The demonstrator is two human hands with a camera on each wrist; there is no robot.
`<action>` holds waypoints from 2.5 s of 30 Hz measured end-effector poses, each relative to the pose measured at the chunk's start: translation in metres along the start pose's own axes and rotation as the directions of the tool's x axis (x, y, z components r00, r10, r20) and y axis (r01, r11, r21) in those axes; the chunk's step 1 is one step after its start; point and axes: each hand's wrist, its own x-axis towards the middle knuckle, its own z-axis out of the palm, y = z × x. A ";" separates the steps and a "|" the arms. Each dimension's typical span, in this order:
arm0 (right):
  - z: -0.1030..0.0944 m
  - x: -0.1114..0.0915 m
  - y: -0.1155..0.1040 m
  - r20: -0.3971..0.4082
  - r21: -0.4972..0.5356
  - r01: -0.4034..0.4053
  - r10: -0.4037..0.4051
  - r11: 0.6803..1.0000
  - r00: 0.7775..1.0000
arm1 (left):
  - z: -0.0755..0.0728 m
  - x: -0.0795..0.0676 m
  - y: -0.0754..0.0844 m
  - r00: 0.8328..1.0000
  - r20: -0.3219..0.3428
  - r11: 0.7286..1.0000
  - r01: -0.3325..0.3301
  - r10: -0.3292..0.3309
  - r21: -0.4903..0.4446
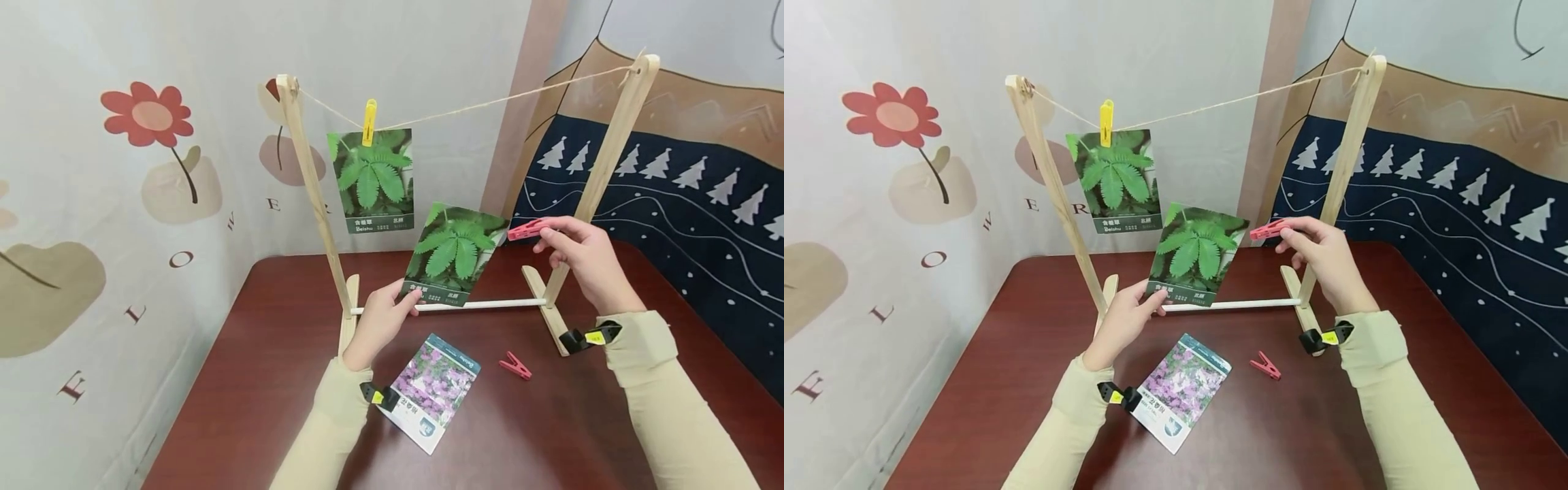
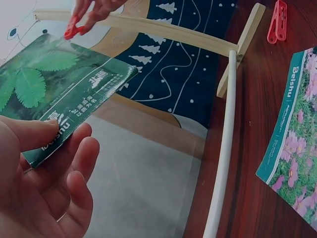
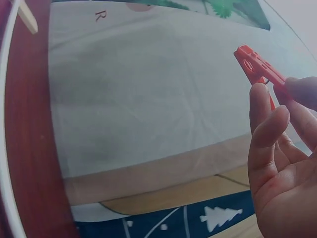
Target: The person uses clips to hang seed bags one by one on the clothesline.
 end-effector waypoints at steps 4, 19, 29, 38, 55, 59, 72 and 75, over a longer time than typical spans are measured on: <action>-0.001 0.007 -0.014 0.008 -0.040 0.022 -0.022 0.999 1.000 | 0.001 0.004 0.001 1.000 -0.022 0.999 0.015 -0.015 -0.034; 0.002 0.024 -0.060 -0.091 -0.139 0.143 -0.156 0.980 0.984 | 0.004 0.022 0.012 0.999 -0.038 0.992 0.004 -0.008 -0.126; 0.006 0.035 -0.080 -0.152 -0.241 0.186 -0.227 0.952 0.962 | 0.008 0.028 0.017 1.000 -0.019 0.974 -0.006 0.002 -0.228; 0.012 0.044 -0.088 -0.156 -0.405 0.183 -0.265 0.896 0.951 | 0.007 0.034 0.022 1.000 -0.010 0.957 0.009 -0.013 -0.291; 0.028 0.069 -0.118 -0.089 -0.504 0.253 -0.341 0.826 0.936 | 0.007 0.046 0.028 0.997 -0.071 0.936 -0.052 0.029 -0.348; 0.033 0.074 -0.126 -0.066 -0.522 0.267 -0.350 0.810 0.934 | 0.007 0.049 0.028 0.996 -0.086 0.928 -0.058 0.029 -0.368; 0.042 0.089 -0.145 -0.056 -0.497 0.286 -0.359 0.819 0.932 | 0.003 0.059 0.034 0.995 -0.098 0.907 -0.048 0.007 -0.419; 0.044 0.092 -0.150 -0.065 -0.489 0.278 -0.353 0.827 0.934 | 0.003 0.060 0.034 0.995 -0.099 0.898 -0.043 -0.001 -0.438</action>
